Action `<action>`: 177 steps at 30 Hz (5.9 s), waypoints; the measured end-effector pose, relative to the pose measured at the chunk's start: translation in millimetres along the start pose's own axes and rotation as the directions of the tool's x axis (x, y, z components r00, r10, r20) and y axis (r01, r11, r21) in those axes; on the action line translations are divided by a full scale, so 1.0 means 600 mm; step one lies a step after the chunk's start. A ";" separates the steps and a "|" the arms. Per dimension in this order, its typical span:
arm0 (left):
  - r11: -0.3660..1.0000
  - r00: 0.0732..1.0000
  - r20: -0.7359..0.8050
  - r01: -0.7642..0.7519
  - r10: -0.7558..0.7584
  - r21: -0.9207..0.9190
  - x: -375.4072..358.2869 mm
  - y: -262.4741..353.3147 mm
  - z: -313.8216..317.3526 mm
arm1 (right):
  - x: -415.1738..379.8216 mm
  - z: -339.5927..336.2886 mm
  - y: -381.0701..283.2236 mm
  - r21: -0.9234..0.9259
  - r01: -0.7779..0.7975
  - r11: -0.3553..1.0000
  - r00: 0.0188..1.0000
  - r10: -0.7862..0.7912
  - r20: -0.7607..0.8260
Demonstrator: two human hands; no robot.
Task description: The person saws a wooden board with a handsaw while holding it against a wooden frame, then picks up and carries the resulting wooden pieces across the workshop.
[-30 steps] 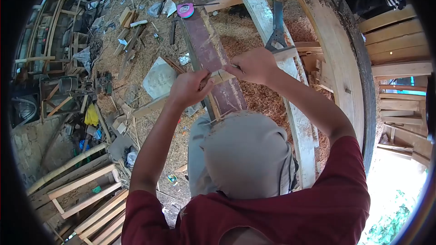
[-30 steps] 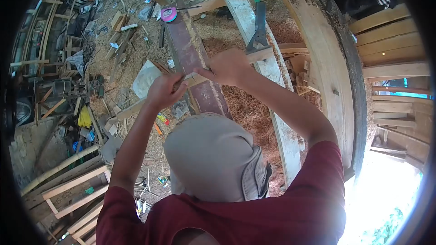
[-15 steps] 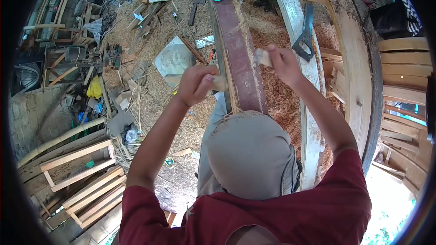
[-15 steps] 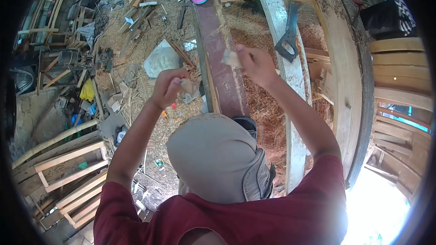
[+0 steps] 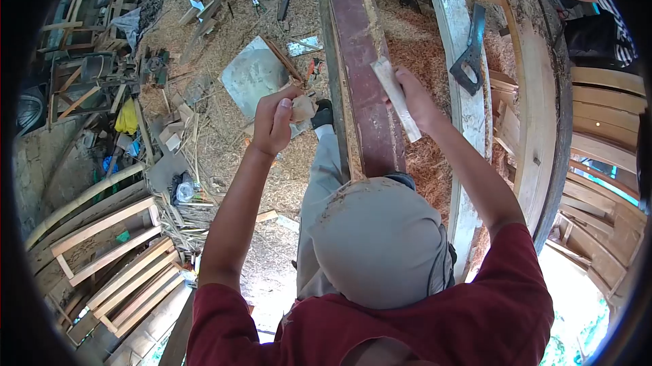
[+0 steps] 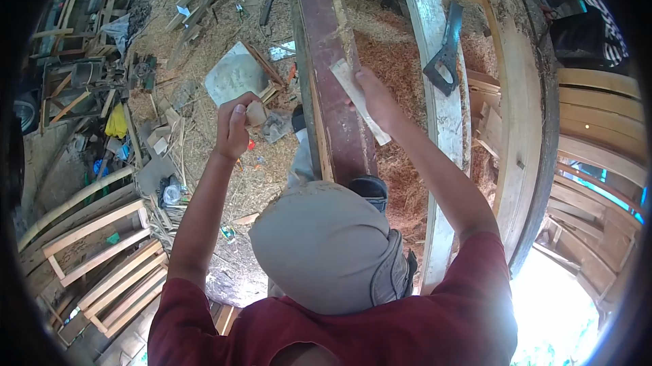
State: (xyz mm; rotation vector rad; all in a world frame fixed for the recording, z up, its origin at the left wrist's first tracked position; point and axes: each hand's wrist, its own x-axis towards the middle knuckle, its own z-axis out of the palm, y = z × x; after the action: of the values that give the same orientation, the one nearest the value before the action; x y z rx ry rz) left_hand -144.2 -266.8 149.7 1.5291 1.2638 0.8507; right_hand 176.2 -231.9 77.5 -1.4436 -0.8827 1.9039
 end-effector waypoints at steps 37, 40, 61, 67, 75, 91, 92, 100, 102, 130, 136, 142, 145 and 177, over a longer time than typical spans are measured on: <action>0.706 0.748 -0.145 0.518 -0.648 -0.483 0.148 -0.234 0.022 | 0.129 -0.003 0.031 0.249 -0.015 0.968 0.998 0.031 -0.061; 0.636 0.729 -0.204 0.383 -0.654 -0.670 0.145 -0.239 -0.018 | 0.122 0.028 0.032 0.506 -0.099 0.857 0.995 0.079 0.060; 0.683 0.512 -0.485 0.327 -0.709 -0.652 0.006 -0.286 -0.081 | 0.246 0.287 -0.039 0.002 0.026 1.000 0.991 -0.026 0.133; 0.750 0.617 -0.461 0.362 -0.638 -0.554 0.019 -0.294 -0.083 | 0.299 0.297 -0.081 -0.143 0.156 0.977 0.987 -0.151 0.048; 0.959 0.871 -0.448 0.269 -0.202 0.090 0.084 -0.215 -0.034 | 0.166 0.068 -0.025 -0.298 -0.047 0.953 0.999 0.048 -0.006; 0.799 0.948 0.232 -0.311 0.219 0.515 0.244 -0.106 0.300 | 0.034 -0.259 0.048 -0.935 -0.154 0.320 0.750 -0.578 -0.321; 0.770 0.942 0.269 -0.320 0.199 0.552 0.245 -0.113 0.308 | 0.032 -0.257 0.041 -0.948 -0.170 0.270 0.757 -0.580 -0.300; 0.737 0.950 0.221 -0.312 0.223 0.599 0.254 -0.118 0.293 | 0.043 -0.278 0.030 -0.913 -0.181 0.367 0.763 -0.533 -0.366; 0.722 0.952 0.231 -0.303 0.200 0.622 0.258 -0.121 0.282 | 0.030 -0.270 0.011 -0.805 -0.083 0.588 0.692 -0.547 -0.471; 0.450 0.971 -0.216 0.240 -0.106 0.860 0.304 -0.153 0.330 | -0.079 -0.121 -0.159 -0.449 -0.034 0.893 0.923 -0.144 -0.357; 0.462 0.965 -0.228 0.260 -0.126 0.848 0.304 -0.150 0.332 | -0.073 -0.141 -0.180 -0.430 -0.041 0.902 0.939 -0.112 -0.325; 0.458 0.963 -0.228 0.270 -0.147 0.847 0.305 -0.147 0.332 | -0.076 -0.127 -0.207 -0.466 -0.110 0.878 0.942 -0.058 -0.331; 0.472 0.964 -0.227 0.264 -0.135 0.841 0.304 -0.144 0.332 | -0.076 -0.121 -0.219 -0.473 -0.096 0.876 0.946 -0.067 -0.317; 0.773 0.989 0.059 -0.146 0.139 0.618 0.255 -0.160 0.304 | -0.026 -0.169 0.068 -0.808 0.390 0.442 0.791 -0.609 0.049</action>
State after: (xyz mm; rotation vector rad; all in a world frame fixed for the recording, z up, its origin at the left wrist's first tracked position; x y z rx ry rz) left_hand 28.1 -157.8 -6.6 2.1727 1.5264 0.5277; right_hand 275.7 -252.8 34.9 -1.5521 -1.9324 0.8120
